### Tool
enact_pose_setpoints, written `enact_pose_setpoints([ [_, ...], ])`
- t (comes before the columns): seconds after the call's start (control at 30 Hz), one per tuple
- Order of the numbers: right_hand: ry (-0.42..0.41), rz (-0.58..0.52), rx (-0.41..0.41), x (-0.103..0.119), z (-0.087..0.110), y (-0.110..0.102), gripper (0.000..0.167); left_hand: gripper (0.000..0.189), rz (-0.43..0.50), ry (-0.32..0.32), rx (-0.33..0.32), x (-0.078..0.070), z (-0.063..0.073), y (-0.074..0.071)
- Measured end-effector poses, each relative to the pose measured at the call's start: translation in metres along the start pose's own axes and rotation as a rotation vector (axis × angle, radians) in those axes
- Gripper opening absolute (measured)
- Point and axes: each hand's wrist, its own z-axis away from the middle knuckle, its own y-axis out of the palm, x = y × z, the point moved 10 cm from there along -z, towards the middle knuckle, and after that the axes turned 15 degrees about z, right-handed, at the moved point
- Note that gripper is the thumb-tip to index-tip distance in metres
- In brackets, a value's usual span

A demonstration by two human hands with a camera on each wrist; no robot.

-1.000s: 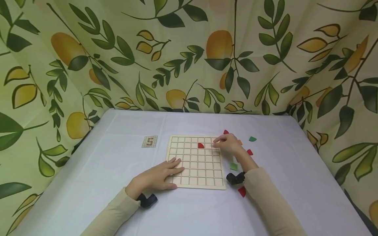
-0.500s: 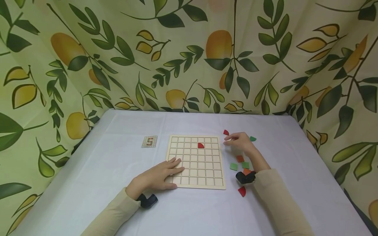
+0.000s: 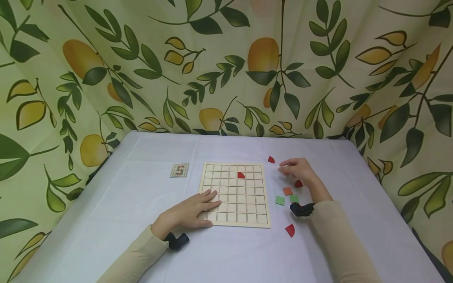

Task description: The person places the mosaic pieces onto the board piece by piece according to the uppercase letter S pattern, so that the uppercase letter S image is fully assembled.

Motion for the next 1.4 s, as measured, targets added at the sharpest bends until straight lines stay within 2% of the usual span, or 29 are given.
enact_pose_setpoints([
  [0.3,0.020,0.031,0.010,-0.019,-0.006,-0.003,0.051,0.066,-0.012,0.013,-0.002,0.000,0.000,0.001],
  [0.63,0.015,0.034,0.046,-0.022,-0.011,-0.005,0.056,0.066,-0.022,0.014,-0.003,0.001,0.000,0.000],
  [1.0,0.089,0.034,0.073,-0.039,-0.021,0.004,0.053,0.066,-0.002,0.012,0.003,-0.001,0.001,0.000],
  [1.4,0.089,0.068,0.055,-0.043,-0.025,0.001,0.048,0.065,0.001,-0.005,0.009,0.001,0.001,0.000],
])
